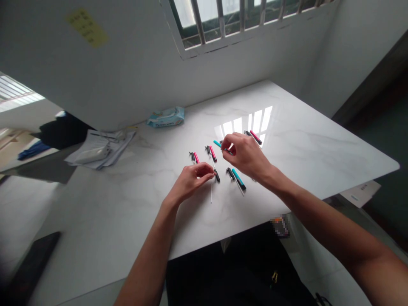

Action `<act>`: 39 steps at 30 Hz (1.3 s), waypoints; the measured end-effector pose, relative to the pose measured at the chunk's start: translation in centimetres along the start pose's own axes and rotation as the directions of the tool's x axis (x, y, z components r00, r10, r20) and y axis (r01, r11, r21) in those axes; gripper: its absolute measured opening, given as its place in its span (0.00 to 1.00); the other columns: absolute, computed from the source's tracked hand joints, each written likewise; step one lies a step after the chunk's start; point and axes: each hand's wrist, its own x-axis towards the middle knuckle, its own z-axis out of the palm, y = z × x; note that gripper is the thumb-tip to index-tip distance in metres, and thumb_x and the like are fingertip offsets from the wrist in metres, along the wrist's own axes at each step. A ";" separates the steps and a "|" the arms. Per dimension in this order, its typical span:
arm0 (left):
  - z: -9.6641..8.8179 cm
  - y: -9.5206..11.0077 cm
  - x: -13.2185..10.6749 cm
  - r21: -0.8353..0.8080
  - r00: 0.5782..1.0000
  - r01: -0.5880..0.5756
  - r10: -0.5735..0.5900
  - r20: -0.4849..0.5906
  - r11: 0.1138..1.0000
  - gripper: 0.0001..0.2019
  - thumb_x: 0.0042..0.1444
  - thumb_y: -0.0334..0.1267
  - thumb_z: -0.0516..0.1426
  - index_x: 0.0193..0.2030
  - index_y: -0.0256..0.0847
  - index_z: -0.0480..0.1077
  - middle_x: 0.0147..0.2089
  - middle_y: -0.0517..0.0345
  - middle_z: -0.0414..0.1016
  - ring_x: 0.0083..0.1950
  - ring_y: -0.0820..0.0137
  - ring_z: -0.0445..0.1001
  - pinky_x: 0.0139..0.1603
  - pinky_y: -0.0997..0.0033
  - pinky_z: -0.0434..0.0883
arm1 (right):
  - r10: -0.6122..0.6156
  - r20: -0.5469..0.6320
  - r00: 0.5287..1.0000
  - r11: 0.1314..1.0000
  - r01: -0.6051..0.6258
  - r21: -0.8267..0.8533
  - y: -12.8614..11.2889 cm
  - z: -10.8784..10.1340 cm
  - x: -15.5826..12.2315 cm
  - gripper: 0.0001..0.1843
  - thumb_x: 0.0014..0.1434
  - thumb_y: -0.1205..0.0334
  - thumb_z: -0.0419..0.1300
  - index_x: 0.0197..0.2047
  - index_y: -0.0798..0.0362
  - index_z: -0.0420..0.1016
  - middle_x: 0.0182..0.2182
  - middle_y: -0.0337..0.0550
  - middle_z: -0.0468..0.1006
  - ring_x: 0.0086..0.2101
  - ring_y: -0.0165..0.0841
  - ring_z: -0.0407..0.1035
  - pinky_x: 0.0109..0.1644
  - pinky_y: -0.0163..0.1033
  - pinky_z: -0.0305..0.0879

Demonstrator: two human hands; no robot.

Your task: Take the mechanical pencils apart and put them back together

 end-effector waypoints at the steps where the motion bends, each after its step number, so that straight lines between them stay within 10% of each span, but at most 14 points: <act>1: 0.0 0.2 -0.1 -0.010 1.000 -0.010 0.010 0.019 1.000 0.04 0.64 0.41 0.66 0.40 0.45 0.83 0.40 0.55 0.87 0.40 0.64 0.84 0.47 0.65 0.78 | 0.000 -0.010 1.000 1.000 0.000 -0.018 -0.3 0.0 -1.1 0.03 0.63 0.67 0.65 0.37 0.50 0.79 0.35 0.43 0.81 0.32 0.34 0.74 0.40 0.45 0.70; 14: -1.8 -0.8 -0.4 0.132 0.999 0.049 -0.050 0.002 0.990 0.06 0.53 0.30 0.66 0.31 0.46 0.83 0.29 0.58 0.80 0.28 0.68 0.72 0.34 0.69 0.66 | 0.182 0.102 0.978 0.980 -0.172 -0.098 -3.1 3.8 -9.3 0.06 0.67 0.69 0.61 0.40 0.48 0.75 0.39 0.44 0.80 0.35 0.38 0.73 0.41 0.45 0.66; 34: -0.6 -0.2 -0.3 0.069 0.997 0.015 -0.020 0.071 0.997 0.05 0.53 0.37 0.71 0.34 0.45 0.79 0.30 0.60 0.79 0.31 0.68 0.74 0.34 0.70 0.68 | 0.205 0.261 0.943 0.966 -0.152 -0.207 -2.6 5.2 -8.1 0.04 0.70 0.67 0.62 0.44 0.50 0.78 0.40 0.47 0.84 0.32 0.38 0.75 0.40 0.43 0.65; 39: -2.0 -0.5 0.0 0.041 0.986 0.017 -0.010 -0.167 0.999 0.07 0.58 0.43 0.71 0.35 0.45 0.81 0.33 0.56 0.82 0.33 0.67 0.77 0.37 0.70 0.69 | 0.147 0.218 0.965 0.978 -0.109 -0.178 -1.5 2.7 -5.8 0.03 0.70 0.63 0.63 0.44 0.49 0.80 0.37 0.43 0.85 0.31 0.37 0.76 0.39 0.44 0.65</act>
